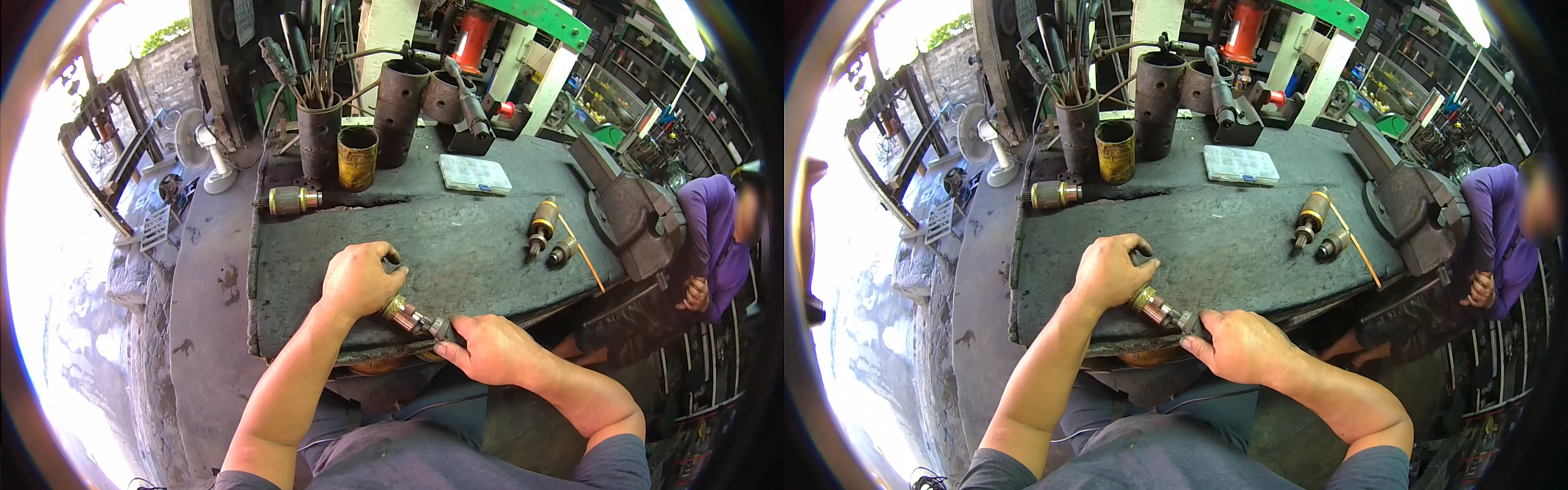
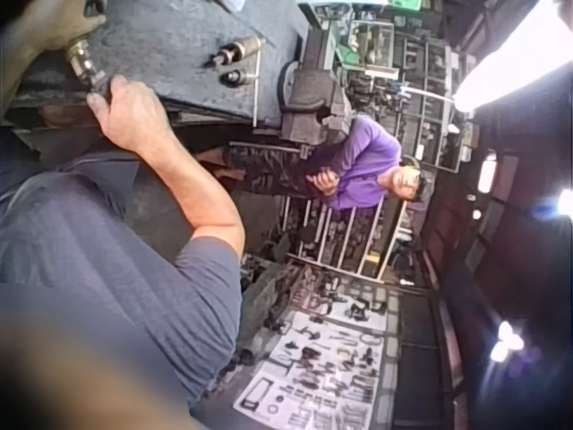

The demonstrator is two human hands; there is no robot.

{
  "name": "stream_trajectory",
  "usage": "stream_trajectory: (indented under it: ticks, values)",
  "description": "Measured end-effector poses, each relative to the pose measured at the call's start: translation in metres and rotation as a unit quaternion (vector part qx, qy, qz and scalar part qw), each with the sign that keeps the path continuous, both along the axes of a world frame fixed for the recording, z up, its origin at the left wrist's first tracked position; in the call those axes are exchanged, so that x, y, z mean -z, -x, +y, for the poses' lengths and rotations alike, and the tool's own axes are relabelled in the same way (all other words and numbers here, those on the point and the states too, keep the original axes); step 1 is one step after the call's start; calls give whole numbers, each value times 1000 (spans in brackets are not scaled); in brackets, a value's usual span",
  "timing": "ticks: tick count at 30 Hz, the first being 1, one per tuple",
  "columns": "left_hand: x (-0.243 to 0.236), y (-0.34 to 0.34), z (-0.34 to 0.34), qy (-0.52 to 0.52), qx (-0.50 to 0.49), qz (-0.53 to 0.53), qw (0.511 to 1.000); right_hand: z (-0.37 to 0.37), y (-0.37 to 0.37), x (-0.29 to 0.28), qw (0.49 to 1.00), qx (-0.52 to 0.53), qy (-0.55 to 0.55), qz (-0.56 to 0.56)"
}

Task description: The person uses a handheld rotary tool to grind the surface of a small cylindrical metal part held in the left hand. The person repeatedly rotates the part and applies the tool to different areas while another person stands nearby.

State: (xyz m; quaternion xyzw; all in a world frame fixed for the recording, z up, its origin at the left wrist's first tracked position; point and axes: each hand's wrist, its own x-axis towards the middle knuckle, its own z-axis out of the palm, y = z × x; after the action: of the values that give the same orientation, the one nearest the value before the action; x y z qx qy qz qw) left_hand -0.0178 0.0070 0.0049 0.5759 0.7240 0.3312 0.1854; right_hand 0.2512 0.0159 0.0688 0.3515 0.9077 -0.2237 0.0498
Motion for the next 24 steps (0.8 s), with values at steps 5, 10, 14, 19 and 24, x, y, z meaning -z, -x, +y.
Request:
stream_trajectory:
  ticks: [5,10,14,19,24]
  values:
    - [-1,0,1,28,3,-5,1000,0,2,1,1000,15,-17,4]
    - [-5,0,0,19,7,1,1000,-3,4,1,1000,-1,8,-16]
    - [-4,0,1,33,4,0,999,-2,5,1,1000,7,-6,3]
    - [-3,0,1,19,5,8,1000,-3,5,4,1000,-11,6,11]
    - [0,1,0,11,8,4,1000,-2,3,4,1000,16,5,-6]
